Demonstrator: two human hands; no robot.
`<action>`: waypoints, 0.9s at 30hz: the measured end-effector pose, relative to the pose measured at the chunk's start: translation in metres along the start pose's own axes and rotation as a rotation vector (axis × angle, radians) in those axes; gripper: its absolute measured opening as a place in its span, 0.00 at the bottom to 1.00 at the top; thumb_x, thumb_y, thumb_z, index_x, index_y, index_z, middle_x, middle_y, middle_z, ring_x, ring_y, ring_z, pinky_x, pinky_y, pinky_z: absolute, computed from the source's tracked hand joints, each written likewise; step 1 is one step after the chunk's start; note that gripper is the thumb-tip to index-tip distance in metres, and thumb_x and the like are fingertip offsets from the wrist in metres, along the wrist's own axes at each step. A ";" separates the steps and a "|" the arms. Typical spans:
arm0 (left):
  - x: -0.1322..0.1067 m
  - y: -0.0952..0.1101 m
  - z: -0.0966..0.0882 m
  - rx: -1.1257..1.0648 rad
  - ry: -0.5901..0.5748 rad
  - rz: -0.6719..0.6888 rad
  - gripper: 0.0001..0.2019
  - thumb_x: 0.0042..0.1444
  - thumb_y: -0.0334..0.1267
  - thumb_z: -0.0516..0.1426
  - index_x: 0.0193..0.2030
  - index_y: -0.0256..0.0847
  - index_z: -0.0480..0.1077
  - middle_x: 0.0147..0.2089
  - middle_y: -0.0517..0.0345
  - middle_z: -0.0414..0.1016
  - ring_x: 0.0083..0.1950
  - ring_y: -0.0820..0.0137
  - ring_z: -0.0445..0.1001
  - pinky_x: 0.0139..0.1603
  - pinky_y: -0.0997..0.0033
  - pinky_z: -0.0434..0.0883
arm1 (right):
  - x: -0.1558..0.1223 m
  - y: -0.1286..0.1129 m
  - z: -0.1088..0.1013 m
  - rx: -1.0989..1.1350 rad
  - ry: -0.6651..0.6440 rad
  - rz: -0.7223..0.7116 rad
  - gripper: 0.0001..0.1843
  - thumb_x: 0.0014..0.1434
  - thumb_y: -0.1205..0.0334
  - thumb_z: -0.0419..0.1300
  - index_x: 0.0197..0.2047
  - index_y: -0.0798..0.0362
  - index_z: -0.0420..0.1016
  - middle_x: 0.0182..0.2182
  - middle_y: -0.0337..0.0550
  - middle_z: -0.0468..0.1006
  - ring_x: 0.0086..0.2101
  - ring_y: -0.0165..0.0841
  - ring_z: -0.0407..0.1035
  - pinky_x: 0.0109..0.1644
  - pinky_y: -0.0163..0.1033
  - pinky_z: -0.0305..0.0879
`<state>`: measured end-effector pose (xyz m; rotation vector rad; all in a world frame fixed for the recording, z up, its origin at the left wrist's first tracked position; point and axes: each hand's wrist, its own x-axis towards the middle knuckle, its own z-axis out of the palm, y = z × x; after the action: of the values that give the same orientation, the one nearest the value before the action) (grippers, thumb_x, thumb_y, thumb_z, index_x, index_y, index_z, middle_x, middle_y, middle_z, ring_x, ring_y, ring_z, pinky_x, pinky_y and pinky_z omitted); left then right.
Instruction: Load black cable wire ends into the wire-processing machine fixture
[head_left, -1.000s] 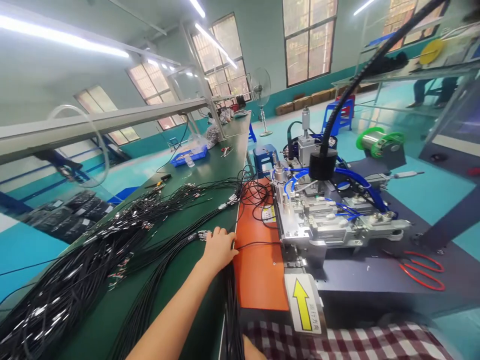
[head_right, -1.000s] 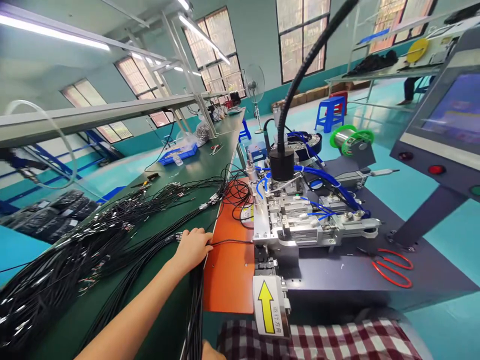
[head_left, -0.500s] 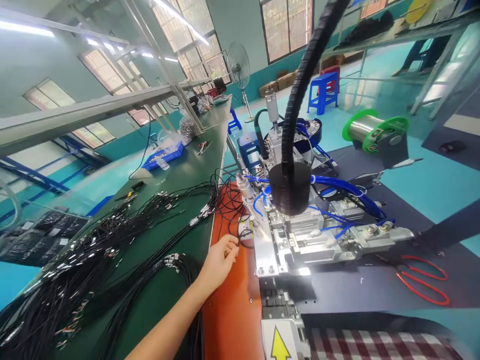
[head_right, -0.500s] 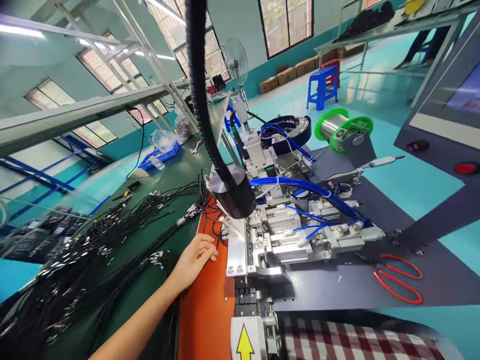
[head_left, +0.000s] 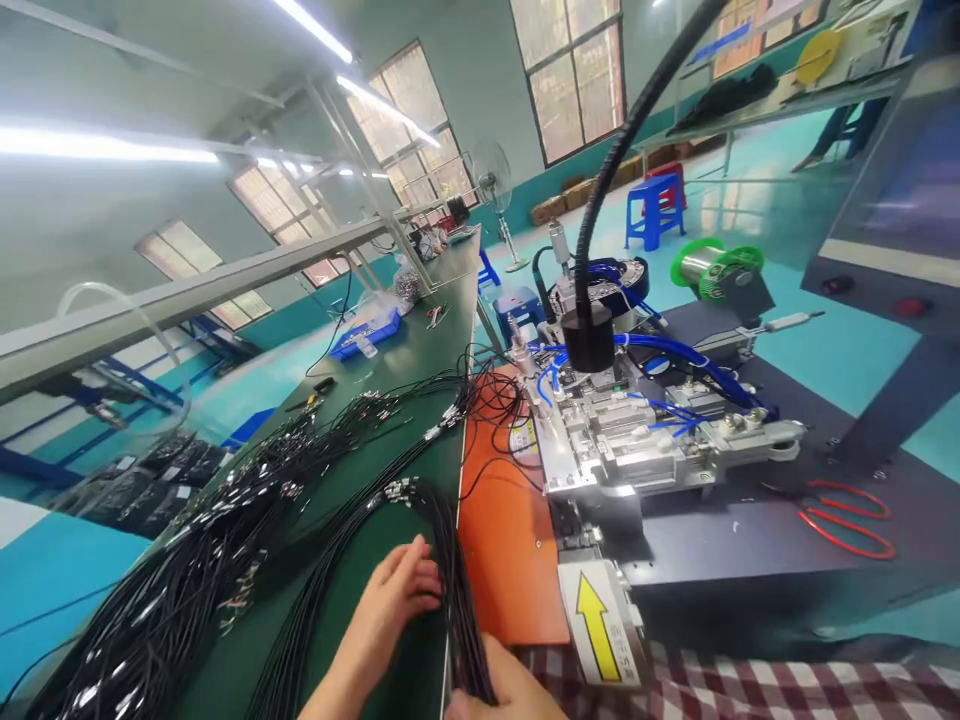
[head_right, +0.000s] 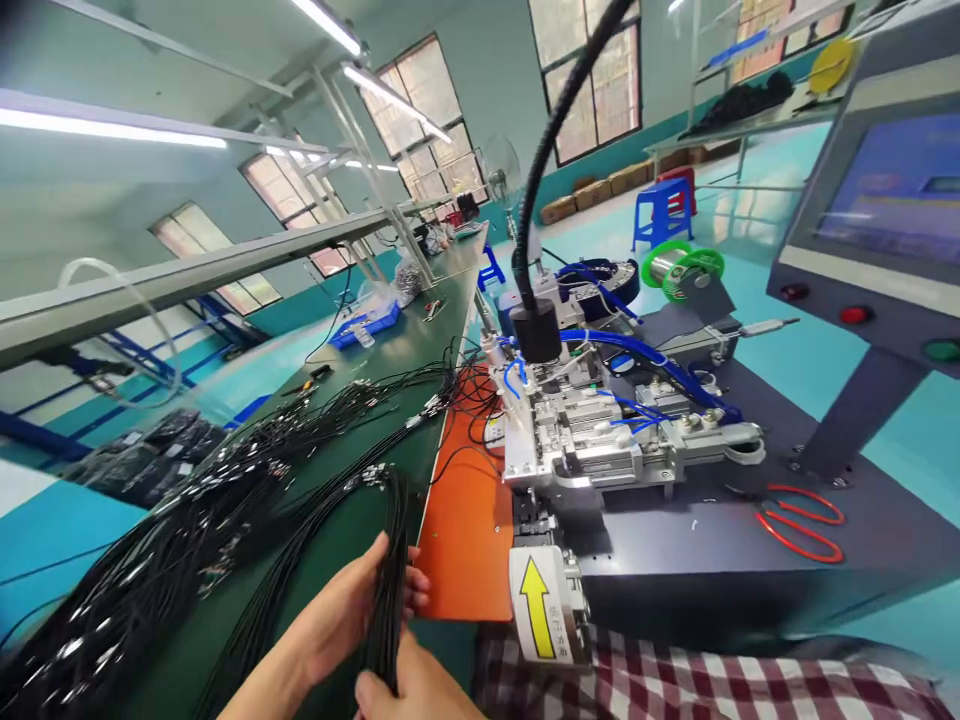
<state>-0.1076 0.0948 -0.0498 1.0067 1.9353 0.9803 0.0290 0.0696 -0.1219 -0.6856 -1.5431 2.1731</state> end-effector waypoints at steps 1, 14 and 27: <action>-0.010 -0.005 0.001 -0.044 -0.057 -0.048 0.20 0.49 0.55 0.60 0.31 0.38 0.69 0.26 0.52 0.76 0.28 0.62 0.76 0.28 0.66 0.69 | -0.003 0.001 0.006 -0.071 0.008 0.004 0.12 0.62 0.59 0.56 0.48 0.54 0.71 0.35 0.42 0.80 0.35 0.38 0.75 0.38 0.39 0.69; -0.056 0.028 -0.052 -0.242 -0.191 -0.204 0.11 0.48 0.40 0.64 0.27 0.35 0.68 0.25 0.55 0.78 0.25 0.66 0.78 0.28 0.69 0.70 | -0.042 -0.015 0.007 -0.314 -0.258 -0.069 0.08 0.56 0.69 0.53 0.36 0.53 0.73 0.26 0.38 0.80 0.26 0.31 0.76 0.27 0.29 0.63; -0.019 0.009 -0.069 -0.293 -0.270 -0.262 0.08 0.46 0.37 0.65 0.28 0.35 0.71 0.23 0.58 0.76 0.22 0.73 0.73 0.26 0.73 0.68 | -0.008 -0.043 0.004 -0.498 -0.118 -0.073 0.08 0.50 0.58 0.63 0.34 0.51 0.74 0.29 0.41 0.79 0.30 0.36 0.73 0.31 0.34 0.61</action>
<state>-0.1560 0.0622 -0.0071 0.6604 1.5966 0.8949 0.0342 0.0756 -0.0785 -0.6384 -2.1668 1.8110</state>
